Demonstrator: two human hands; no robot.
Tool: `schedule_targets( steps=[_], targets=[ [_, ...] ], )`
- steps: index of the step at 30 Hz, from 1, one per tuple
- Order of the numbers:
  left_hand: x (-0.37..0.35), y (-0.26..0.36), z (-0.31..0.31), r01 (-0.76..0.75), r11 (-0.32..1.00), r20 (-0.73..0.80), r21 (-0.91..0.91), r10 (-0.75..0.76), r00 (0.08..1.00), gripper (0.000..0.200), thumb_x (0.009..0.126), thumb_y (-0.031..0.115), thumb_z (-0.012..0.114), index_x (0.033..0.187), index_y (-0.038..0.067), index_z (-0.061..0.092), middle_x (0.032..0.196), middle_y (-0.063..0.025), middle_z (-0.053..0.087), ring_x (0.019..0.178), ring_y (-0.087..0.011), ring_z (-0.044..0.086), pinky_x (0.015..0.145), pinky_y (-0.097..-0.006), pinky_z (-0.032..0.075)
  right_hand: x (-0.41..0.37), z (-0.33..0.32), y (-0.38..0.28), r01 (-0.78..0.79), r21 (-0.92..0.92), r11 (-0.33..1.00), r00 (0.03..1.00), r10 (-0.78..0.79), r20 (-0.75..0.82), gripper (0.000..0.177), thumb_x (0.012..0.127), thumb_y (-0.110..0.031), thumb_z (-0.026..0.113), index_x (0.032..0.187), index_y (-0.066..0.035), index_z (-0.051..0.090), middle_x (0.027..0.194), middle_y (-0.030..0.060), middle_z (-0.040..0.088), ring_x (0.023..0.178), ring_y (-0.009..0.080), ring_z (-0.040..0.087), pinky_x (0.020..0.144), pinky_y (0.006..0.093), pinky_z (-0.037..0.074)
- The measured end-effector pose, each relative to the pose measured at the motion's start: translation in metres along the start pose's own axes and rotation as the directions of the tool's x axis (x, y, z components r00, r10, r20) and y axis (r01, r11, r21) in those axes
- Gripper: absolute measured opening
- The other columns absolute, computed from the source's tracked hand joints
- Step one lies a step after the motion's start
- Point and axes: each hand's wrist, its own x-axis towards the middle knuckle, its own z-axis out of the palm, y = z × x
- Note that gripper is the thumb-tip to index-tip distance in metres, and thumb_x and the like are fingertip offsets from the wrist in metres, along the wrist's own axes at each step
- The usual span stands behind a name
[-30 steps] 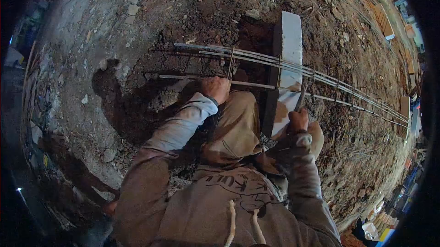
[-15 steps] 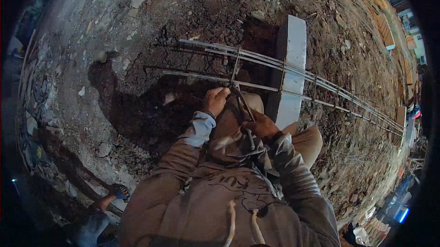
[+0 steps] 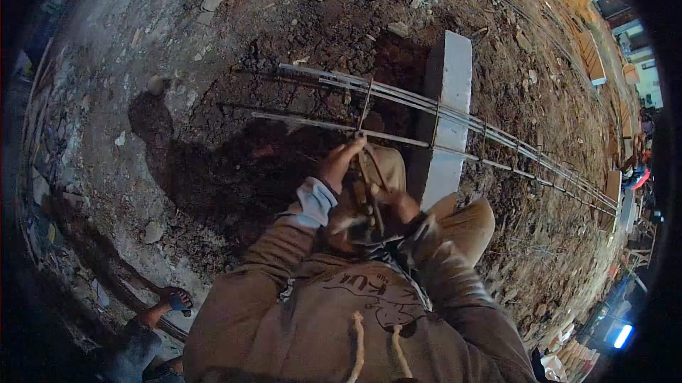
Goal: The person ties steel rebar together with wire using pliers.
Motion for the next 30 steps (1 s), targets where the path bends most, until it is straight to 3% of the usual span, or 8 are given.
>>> schedule_targets(
  steps=[3,7,15,19,22,25,26,30],
  targets=[
    [0.016,-0.019,0.009,0.252,0.895,0.241,-0.367,-0.170,0.956,0.020,0.084,0.029,0.057,0.090,0.010,0.058,0.074,-0.0022,0.058,0.064,-0.0156,0.057,0.053,-0.0277,0.048,0.030,0.000,0.062,0.119,0.441,0.889,0.993,-0.106,-0.054,0.055,0.078,-0.055,0.056,0.086,-0.001,0.058,0.068,0.0037,0.054,0.059,0.0141,0.052,0.055,0.0283,0.042],
    [0.024,-0.028,0.036,0.190,0.855,0.226,-0.482,-0.088,0.970,0.018,0.084,0.027,0.059,0.078,0.012,0.052,0.065,-0.0003,0.053,0.052,-0.0162,0.053,0.046,-0.0319,0.046,0.008,-0.012,0.011,-0.354,-0.422,0.835,0.935,0.327,-0.138,0.075,0.065,-0.063,0.062,0.098,0.004,0.053,0.076,0.0133,0.060,0.074,0.0262,0.060,0.069,0.0382,0.049],
    [0.008,-0.016,0.060,0.071,0.991,-0.255,-0.110,-0.097,0.962,0.042,0.075,0.044,0.066,0.061,0.010,0.045,0.056,-0.0010,0.045,0.046,-0.0131,0.048,0.041,-0.0304,0.039,0.015,-0.009,0.070,-0.180,-0.824,0.538,0.876,-0.294,-0.383,0.047,0.077,-0.025,0.058,0.109,0.008,0.047,0.082,0.0226,0.060,0.071,0.0351,0.060,0.066,0.0422,0.047],
    [0.000,-0.012,0.040,0.176,0.829,0.186,-0.530,-0.089,0.979,0.023,0.084,0.032,0.059,0.088,0.009,0.058,0.078,-0.0046,0.059,0.073,-0.0203,0.060,0.057,-0.0319,0.049,-0.001,-0.029,0.046,0.255,-0.148,0.955,0.966,-0.246,0.077,0.034,0.083,-0.028,0.056,0.095,0.004,0.059,0.072,0.0102,0.059,0.056,0.0196,0.057,0.056,0.0327,0.046],
    [0.005,-0.018,0.043,0.279,0.653,0.348,-0.705,-0.025,0.937,0.016,0.088,0.021,0.052,0.095,0.007,0.055,0.085,-0.0076,0.059,0.076,-0.0233,0.060,0.066,-0.0354,0.052,-0.016,-0.004,0.015,-0.022,0.500,0.866,0.993,-0.040,0.111,0.023,0.084,-0.023,0.054,0.089,0.000,0.056,0.081,0.0143,0.061,0.067,0.0208,0.058,0.059,0.0335,0.046],
    [0.013,-0.022,0.040,0.330,0.708,0.318,-0.624,-0.155,0.935,0.016,0.088,0.021,0.051,0.094,0.007,0.055,0.085,-0.0089,0.058,0.071,-0.0216,0.058,0.069,-0.0366,0.052,-0.029,0.004,-0.022,-0.076,0.295,0.953,0.985,0.117,-0.125,0.039,0.078,-0.030,0.061,0.100,0.001,0.056,0.077,0.0143,0.061,0.068,0.0251,0.060,0.062,0.0358,0.047],
    [0.013,-0.025,0.043,0.338,0.704,0.321,-0.625,-0.163,0.933,0.016,0.088,0.021,0.051,0.094,0.007,0.055,0.085,-0.0089,0.058,0.071,-0.0216,0.058,0.069,-0.0366,0.052,-0.033,0.004,-0.024,-0.185,-0.257,0.948,0.928,0.083,-0.363,0.039,0.078,-0.029,0.060,0.102,0.000,0.050,0.083,0.0168,0.058,0.077,0.0291,0.058,0.064,0.0384,0.047],
    [0.013,-0.009,0.075,0.200,0.721,0.011,-0.664,-0.258,0.966,0.027,0.089,0.029,0.049,0.072,0.007,0.047,0.066,-0.0063,0.050,0.056,-0.0223,0.051,0.059,-0.0373,0.049,-0.027,0.009,-0.009,-0.483,-0.775,0.407,0.729,-0.304,-0.614,0.041,0.076,-0.027,0.055,0.105,-0.002,0.042,0.091,0.0180,0.053,0.086,0.0341,0.057,0.067,0.0446,0.047]
  ],
)
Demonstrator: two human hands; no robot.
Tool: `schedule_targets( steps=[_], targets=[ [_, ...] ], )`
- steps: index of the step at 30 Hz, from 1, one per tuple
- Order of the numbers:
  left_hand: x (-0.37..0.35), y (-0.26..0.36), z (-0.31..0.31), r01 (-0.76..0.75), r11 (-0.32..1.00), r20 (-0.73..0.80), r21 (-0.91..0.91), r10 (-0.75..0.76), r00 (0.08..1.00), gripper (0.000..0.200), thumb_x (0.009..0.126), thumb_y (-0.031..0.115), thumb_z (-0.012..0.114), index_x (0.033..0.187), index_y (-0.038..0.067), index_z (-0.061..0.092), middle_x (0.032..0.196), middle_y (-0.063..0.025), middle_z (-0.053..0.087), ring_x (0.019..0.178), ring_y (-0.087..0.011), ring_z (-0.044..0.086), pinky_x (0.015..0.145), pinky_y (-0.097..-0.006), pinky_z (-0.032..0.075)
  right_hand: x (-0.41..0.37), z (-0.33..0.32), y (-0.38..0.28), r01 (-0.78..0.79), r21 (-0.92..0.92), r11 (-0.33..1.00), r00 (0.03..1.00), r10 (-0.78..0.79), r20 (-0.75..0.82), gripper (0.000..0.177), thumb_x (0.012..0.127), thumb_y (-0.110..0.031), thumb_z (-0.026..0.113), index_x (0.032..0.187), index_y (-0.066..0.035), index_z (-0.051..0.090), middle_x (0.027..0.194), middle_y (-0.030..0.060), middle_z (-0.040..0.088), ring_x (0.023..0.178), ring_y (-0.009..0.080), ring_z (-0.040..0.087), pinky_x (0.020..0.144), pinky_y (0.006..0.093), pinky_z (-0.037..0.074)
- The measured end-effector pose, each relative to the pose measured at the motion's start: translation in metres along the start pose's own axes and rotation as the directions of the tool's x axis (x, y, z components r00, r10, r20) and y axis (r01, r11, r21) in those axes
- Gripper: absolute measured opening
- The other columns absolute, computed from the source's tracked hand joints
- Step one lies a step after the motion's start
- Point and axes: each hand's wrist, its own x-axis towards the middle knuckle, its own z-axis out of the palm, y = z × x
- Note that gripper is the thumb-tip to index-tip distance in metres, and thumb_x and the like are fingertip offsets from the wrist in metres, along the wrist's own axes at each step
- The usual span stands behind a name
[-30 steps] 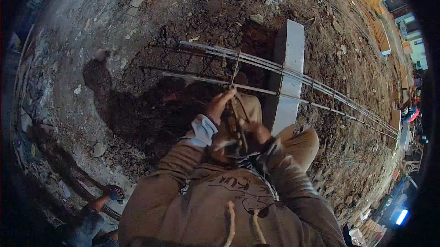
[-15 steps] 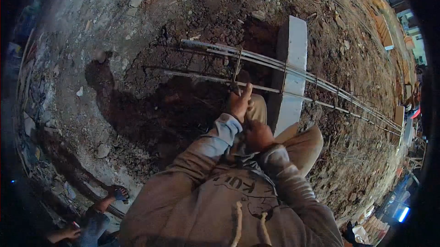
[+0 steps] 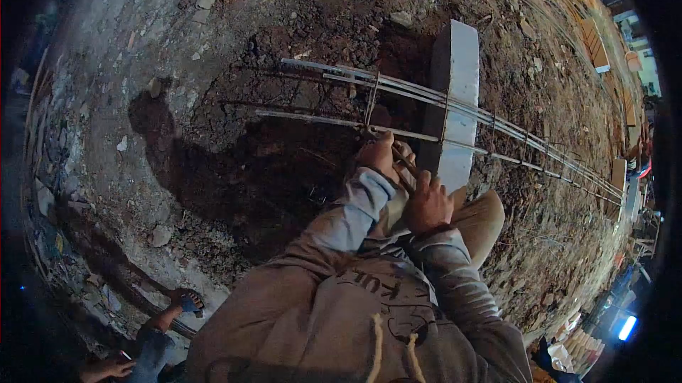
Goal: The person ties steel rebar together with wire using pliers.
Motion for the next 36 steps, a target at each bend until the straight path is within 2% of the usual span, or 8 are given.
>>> schedule_targets(
  steps=[7,11,15,18,22,25,35,36],
  targets=[
    [-0.004,0.007,-0.011,0.006,0.957,-0.075,0.290,0.017,0.997,0.033,0.085,0.036,0.054,0.069,0.008,0.049,0.059,-0.0063,0.054,0.051,-0.0196,0.052,0.047,-0.0322,0.040,0.007,0.016,0.001,-0.140,0.125,0.982,0.974,0.114,0.195,0.029,0.073,-0.019,0.055,0.097,-0.003,0.052,0.087,0.0177,0.059,0.080,0.0352,0.061,0.070,0.0455,0.048],
    [0.006,0.010,-0.045,-0.085,0.975,0.180,0.208,0.047,0.983,0.027,0.081,0.033,0.061,0.077,0.008,0.053,0.071,-0.0056,0.058,0.060,-0.0196,0.058,0.056,-0.0325,0.049,0.025,0.072,0.050,0.150,0.578,0.802,0.915,-0.334,0.226,0.027,0.075,-0.028,0.061,0.086,-0.003,0.063,0.077,0.0174,0.063,0.076,0.0333,0.061,0.066,0.0413,0.048],
    [-0.007,0.022,-0.047,0.023,0.996,0.309,0.084,-0.048,0.950,0.030,0.082,0.030,0.061,0.100,0.007,0.055,0.077,-0.0054,0.059,0.072,-0.0196,0.061,0.066,-0.0340,0.053,0.018,0.057,0.030,-0.452,0.720,0.526,0.757,-0.200,0.622,0.030,0.084,-0.032,0.057,0.082,-0.003,0.059,0.064,0.0037,0.058,0.050,0.0143,0.052,0.045,0.0281,0.041],
    [-0.001,0.024,-0.048,0.089,0.995,0.425,0.051,-0.103,0.899,0.032,0.083,0.032,0.059,0.103,0.008,0.055,0.075,-0.0038,0.058,0.071,-0.0182,0.060,0.063,-0.0334,0.052,-0.004,0.046,0.005,-0.766,0.606,-0.216,0.618,-0.505,0.602,0.029,0.084,-0.029,0.057,0.093,-0.001,0.055,0.061,0.0037,0.052,0.053,0.0154,0.053,0.045,0.0284,0.041],
    [0.008,0.014,-0.042,0.147,0.988,0.430,-0.044,-0.114,0.896,0.025,0.086,0.036,0.054,0.079,0.012,0.048,0.061,0.0018,0.046,0.054,-0.0115,0.047,0.048,-0.0318,0.042,-0.001,0.011,-0.014,-0.773,0.611,0.171,0.548,-0.305,0.779,0.032,0.082,-0.031,0.059,0.093,0.000,0.054,0.062,0.0065,0.051,0.051,0.0178,0.052,0.045,0.0289,0.042],
    [0.006,-0.001,-0.025,0.121,0.993,0.166,-0.007,-0.118,0.979,0.030,0.086,0.038,0.053,0.072,0.015,0.042,0.058,0.0039,0.039,0.049,-0.0121,0.040,0.044,-0.0333,0.038,-0.013,0.018,-0.015,0.046,0.106,0.993,0.999,-0.046,0.003,0.040,0.076,-0.026,0.056,0.099,0.002,0.040,0.087,0.0210,0.053,0.072,0.0348,0.058,0.061,0.0454,0.047],
    [-0.005,0.045,-0.074,-0.400,0.819,0.090,0.412,0.401,0.912,0.039,0.083,0.042,0.056,0.095,0.005,0.054,0.092,-0.0088,0.058,0.082,-0.0171,0.059,0.065,-0.0306,0.048,0.020,0.038,0.020,-0.207,0.347,0.915,0.819,-0.033,0.573,0.050,0.083,-0.027,0.051,0.124,-0.001,0.038,0.092,0.0208,0.060,0.083,0.0388,0.060,0.066,0.0456,0.049],
    [0.000,0.060,-0.096,-0.470,0.756,0.051,0.456,0.505,0.862,0.041,0.083,0.036,0.058,0.108,0.005,0.054,0.099,-0.0085,0.058,0.087,-0.0180,0.059,0.069,-0.0304,0.048,0.023,0.086,0.043,-0.689,0.626,0.364,0.511,-0.368,0.777,0.043,0.085,-0.031,0.049,0.117,-0.001,0.045,0.083,0.0180,0.062,0.076,0.0367,0.061,0.063,0.0447,0.050]
  ],
)
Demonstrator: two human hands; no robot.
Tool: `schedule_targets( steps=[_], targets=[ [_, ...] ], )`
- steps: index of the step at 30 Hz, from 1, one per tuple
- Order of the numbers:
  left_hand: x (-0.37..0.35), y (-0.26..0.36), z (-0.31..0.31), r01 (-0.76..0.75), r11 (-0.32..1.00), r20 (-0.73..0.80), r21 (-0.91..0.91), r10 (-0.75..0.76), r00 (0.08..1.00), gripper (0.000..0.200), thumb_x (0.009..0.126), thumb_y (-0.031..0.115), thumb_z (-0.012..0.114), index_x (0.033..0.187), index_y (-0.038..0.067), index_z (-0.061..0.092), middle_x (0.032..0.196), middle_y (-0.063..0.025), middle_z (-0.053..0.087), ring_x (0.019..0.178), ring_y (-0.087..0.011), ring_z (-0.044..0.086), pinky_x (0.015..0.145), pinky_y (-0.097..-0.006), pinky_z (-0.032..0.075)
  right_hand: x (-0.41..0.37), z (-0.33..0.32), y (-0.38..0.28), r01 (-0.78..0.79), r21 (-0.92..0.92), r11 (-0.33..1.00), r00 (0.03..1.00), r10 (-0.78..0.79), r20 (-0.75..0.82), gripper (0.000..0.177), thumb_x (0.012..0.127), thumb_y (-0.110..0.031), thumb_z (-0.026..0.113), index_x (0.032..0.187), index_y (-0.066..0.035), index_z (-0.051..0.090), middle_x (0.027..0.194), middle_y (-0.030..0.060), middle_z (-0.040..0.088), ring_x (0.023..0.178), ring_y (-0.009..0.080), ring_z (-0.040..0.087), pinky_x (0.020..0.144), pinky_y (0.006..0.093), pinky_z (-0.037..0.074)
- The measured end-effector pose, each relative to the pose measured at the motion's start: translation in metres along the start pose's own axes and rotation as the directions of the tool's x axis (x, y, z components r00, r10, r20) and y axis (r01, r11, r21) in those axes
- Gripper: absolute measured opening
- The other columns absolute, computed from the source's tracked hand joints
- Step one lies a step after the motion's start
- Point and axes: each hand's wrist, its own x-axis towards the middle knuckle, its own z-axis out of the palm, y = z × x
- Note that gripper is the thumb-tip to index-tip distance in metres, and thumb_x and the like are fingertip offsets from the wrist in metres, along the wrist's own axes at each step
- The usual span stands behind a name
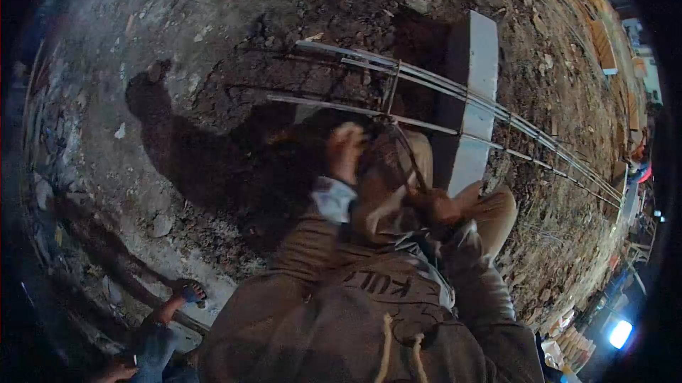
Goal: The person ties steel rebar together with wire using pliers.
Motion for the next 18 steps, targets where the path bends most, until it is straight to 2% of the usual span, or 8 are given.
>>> schedule_targets(
  steps=[2,4,5,9,10,12,16,18],
  targets=[
    [0.044,-0.040,-0.062,-0.219,0.859,0.078,0.463,0.207,0.975,0.037,0.085,0.025,0.054,0.118,0.008,0.048,0.115,-0.0110,0.050,0.105,-0.0224,0.050,0.089,-0.0361,0.039,-0.002,0.001,0.015,-0.175,0.705,0.687,0.887,-0.201,0.416,0.041,0.088,-0.035,0.047,0.109,-0.001,0.053,0.074,0.0153,0.063,0.070,0.0346,0.062,0.061,0.0438,0.051],
    [0.068,-0.084,-0.100,-0.367,0.633,0.190,0.681,0.332,0.924,0.036,0.087,0.023,0.050,0.120,0.010,0.046,0.120,-0.0114,0.046,0.112,-0.0234,0.045,0.095,-0.0383,0.034,-0.027,0.053,-0.014,0.150,0.670,0.727,0.940,-0.315,0.131,0.024,0.087,-0.028,0.049,0.089,-0.005,0.057,0.067,0.0068,0.059,0.057,0.0182,0.058,0.047,0.0301,0.048],
    [0.079,-0.105,-0.117,-0.513,0.150,0.420,0.845,0.408,0.811,0.038,0.084,0.021,0.051,0.120,0.013,0.046,0.118,-0.0098,0.047,0.111,-0.0234,0.046,0.097,-0.0443,0.031,-0.020,0.040,-0.010,0.176,0.668,0.723,0.939,-0.328,0.108,0.024,0.087,-0.028,0.049,0.089,-0.005,0.057,0.067,0.0068,0.059,0.057,0.0182,0.058,0.047,0.0301,0.048],
    [0.126,-0.156,-0.160,-0.403,-0.759,0.814,0.512,0.280,0.508,0.041,0.082,0.031,0.048,0.122,0.024,0.045,0.118,-0.0055,0.049,0.111,-0.0258,0.046,0.104,-0.0552,0.013,-0.016,0.012,-0.004,0.017,0.519,0.854,0.860,-0.278,0.429,0.038,0.090,-0.033,0.046,0.101,0.000,0.058,0.086,0.0155,0.062,0.094,0.0254,0.058,0.078,0.0382,0.047],
    [0.122,-0.128,-0.144,-0.477,-0.640,0.649,0.602,0.045,0.759,0.038,0.082,0.031,0.047,0.120,0.024,0.048,0.116,-0.0063,0.050,0.111,-0.0247,0.046,0.103,-0.0553,0.015,-0.022,0.017,-0.007,0.371,0.060,0.927,0.921,-0.375,0.105,0.037,0.089,-0.033,0.047,0.100,0.000,0.059,0.083,0.0136,0.063,0.084,0.0259,0.060,0.070,0.0362,0.047],
    [0.104,-0.066,-0.108,-0.487,-0.521,0.383,0.701,-0.301,0.874,0.036,0.083,0.025,0.045,0.118,0.017,0.049,0.117,-0.0096,0.050,0.114,-0.0240,0.042,0.101,-0.0557,0.018,-0.034,0.033,-0.026,0.163,-0.687,0.708,0.784,-0.516,-0.345,0.038,0.087,-0.036,0.050,0.102,-0.002,0.060,0.083,0.0086,0.064,0.071,0.0228,0.061,0.060,0.0323,0.046],
    [0.112,-0.061,-0.101,-0.512,-0.546,0.371,0.663,-0.354,0.858,0.031,0.085,0.018,0.043,0.114,0.009,0.050,0.112,-0.0132,0.050,0.107,-0.0257,0.043,0.091,-0.0520,0.025,-0.033,0.003,-0.021,0.273,-0.471,0.839,0.887,-0.409,-0.213,0.047,0.085,-0.040,0.053,0.112,-0.003,0.056,0.091,0.0125,0.062,0.082,0.0227,0.059,0.069,0.0315,0.046],
    [0.111,-0.062,-0.107,-0.506,-0.535,0.395,0.676,-0.317,0.862,0.028,0.086,0.017,0.042,0.111,0.008,0.051,0.107,-0.0141,0.052,0.101,-0.0265,0.046,0.085,-0.0492,0.029,-0.021,-0.014,-0.003,0.084,-0.437,0.895,0.982,-0.149,-0.117,0.050,0.080,-0.047,0.057,0.106,-0.005,0.060,0.083,0.0073,0.064,0.074,0.0144,0.055,0.065,0.0309,0.044]
  ],
)
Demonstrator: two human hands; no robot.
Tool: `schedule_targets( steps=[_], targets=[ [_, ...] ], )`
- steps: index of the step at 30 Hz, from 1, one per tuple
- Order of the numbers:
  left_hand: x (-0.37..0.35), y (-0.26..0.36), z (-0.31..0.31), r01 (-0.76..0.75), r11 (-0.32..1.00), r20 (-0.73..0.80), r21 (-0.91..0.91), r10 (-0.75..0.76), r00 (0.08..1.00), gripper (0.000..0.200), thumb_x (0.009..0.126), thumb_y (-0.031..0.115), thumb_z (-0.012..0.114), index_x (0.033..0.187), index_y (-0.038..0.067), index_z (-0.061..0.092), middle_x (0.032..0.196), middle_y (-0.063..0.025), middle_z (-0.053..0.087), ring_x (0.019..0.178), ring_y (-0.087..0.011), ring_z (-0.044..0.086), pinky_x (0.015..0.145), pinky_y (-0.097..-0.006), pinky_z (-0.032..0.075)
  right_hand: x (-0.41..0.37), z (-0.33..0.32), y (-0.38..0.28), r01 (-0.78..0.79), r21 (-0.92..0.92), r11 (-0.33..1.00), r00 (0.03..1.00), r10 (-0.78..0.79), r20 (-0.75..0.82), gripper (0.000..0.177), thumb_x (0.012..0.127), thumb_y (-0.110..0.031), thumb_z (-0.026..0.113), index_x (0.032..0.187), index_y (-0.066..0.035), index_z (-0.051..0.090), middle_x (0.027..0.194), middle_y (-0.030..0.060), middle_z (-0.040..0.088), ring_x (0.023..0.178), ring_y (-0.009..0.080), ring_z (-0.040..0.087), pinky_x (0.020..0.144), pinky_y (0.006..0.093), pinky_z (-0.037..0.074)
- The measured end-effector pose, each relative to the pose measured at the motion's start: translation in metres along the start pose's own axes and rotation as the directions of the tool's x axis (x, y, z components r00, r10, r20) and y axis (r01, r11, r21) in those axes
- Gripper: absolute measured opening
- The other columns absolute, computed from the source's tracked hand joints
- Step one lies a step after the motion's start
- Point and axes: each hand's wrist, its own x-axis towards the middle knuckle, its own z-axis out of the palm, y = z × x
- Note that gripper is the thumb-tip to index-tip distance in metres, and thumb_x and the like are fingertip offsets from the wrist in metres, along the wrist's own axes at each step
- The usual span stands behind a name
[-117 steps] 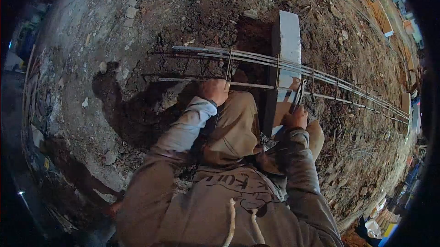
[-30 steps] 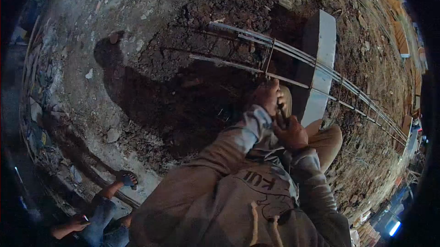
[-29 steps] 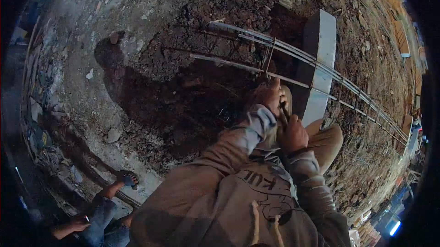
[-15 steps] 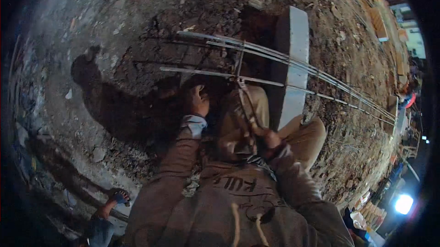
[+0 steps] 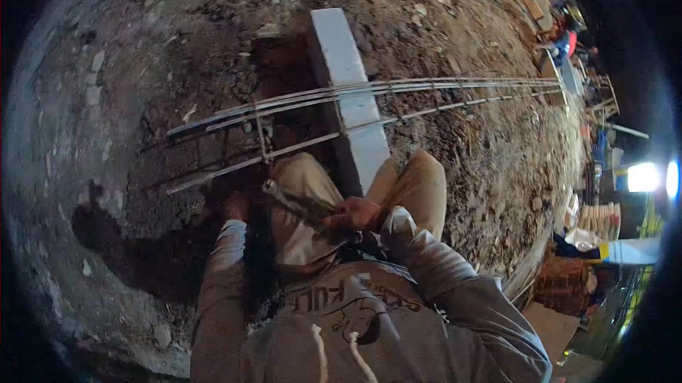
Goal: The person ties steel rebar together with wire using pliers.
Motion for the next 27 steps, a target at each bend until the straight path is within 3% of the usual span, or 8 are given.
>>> schedule_targets(
  steps=[5,7,8,9,10,12,16,27],
  targets=[
    [-0.032,-0.019,0.010,0.045,0.981,-0.150,-0.188,-0.074,0.986,0.023,0.088,0.015,0.040,0.103,0.004,0.054,0.096,-0.0163,0.056,0.085,-0.0287,0.052,0.071,-0.0423,0.039,-0.041,0.027,0.011,0.472,0.105,0.875,0.851,-0.421,-0.314,0.058,0.076,-0.053,0.058,0.114,-0.009,0.057,0.089,0.0109,0.062,0.071,0.0181,0.055,0.064,0.0365,0.042],
    [-0.061,-0.032,0.007,0.028,0.954,-0.204,-0.300,-0.093,0.975,0.023,0.089,0.014,0.040,0.100,0.002,0.056,0.092,-0.0171,0.058,0.078,-0.0295,0.055,0.065,-0.0396,0.043,-0.056,0.022,0.001,0.265,0.054,0.963,0.948,-0.250,-0.197,0.055,0.077,-0.051,0.057,0.111,-0.008,0.058,0.088,0.0106,0.062,0.070,0.0173,0.054,0.063,0.0371,0.042],
    [-0.076,-0.044,0.021,-0.223,0.974,-0.582,-0.045,0.156,0.798,0.021,0.089,0.015,0.041,0.094,0.002,0.056,0.072,-0.0164,0.055,0.058,-0.0283,0.049,0.057,-0.0412,0.041,-0.055,0.021,0.005,0.259,0.042,0.965,0.954,-0.249,-0.167,0.053,0.078,-0.050,0.057,0.110,-0.008,0.059,0.086,0.0102,0.062,0.069,0.0165,0.054,0.063,0.0370,0.042],
    [-0.082,-0.063,0.036,0.082,0.750,-0.167,-0.656,-0.250,0.954,0.021,0.088,0.015,0.041,0.095,0.002,0.056,0.064,-0.0142,0.051,0.051,-0.0262,0.043,0.052,-0.0397,0.040,-0.046,0.025,0.021,0.442,0.071,0.894,0.885,-0.422,-0.198,0.053,0.078,-0.050,0.057,0.108,-0.007,0.059,0.081,0.0091,0.062,0.067,0.0149,0.053,0.062,0.0360,0.041],
    [-0.090,-0.076,0.040,0.504,0.200,0.427,-0.840,-0.329,0.842,0.021,0.088,0.014,0.042,0.095,0.002,0.057,0.056,-0.0121,0.047,0.044,-0.0242,0.037,0.048,-0.0383,0.038,-0.075,0.023,-0.002,0.387,0.157,0.909,0.908,-0.346,-0.234,0.052,0.076,-0.051,0.060,0.104,-0.007,0.060,0.067,0.0060,0.058,0.059,0.0119,0.048,0.056,0.0334,0.039],
    [-0.142,-0.072,-0.002,-0.358,0.817,-0.389,-0.453,0.180,0.904,0.011,0.083,0.017,0.053,0.080,0.007,0.056,0.071,-0.0018,0.050,0.055,-0.0153,0.043,0.054,-0.0336,0.039,-0.082,0.022,-0.003,0.342,0.143,0.929,0.928,-0.310,-0.209,0.050,0.076,-0.049,0.061,0.102,-0.007,0.060,0.064,0.0048,0.055,0.056,0.0112,0.046,0.054,0.0322,0.037],
    [-0.217,0.004,-0.115,0.120,0.826,-0.120,-0.550,-0.221,0.968,0.015,0.084,0.019,0.051,0.083,0.005,0.056,0.068,-0.0065,0.051,0.057,-0.0217,0.046,0.056,-0.0372,0.040,-0.202,0.003,-0.044,0.509,0.432,0.744,0.859,-0.413,-0.301,0.044,0.077,-0.039,0.064,0.106,-0.006,0.059,0.068,0.0011,0.055,0.058,0.0098,0.044,0.053,0.0304,0.037],
    [-0.216,0.271,-0.468,-0.070,0.965,0.012,-0.253,0.075,0.997,0.043,0.079,0.036,0.058,0.101,-0.001,0.056,0.095,-0.0213,0.058,0.086,-0.0368,0.055,0.073,-0.0435,0.043,-0.465,0.008,-0.007,0.572,0.484,0.662,0.689,-0.067,-0.722,0.036,0.077,-0.031,0.062,0.092,0.001,0.059,0.067,0.0125,0.059,0.062,0.0146,0.056,0.057,0.0299,0.044]
  ],
)
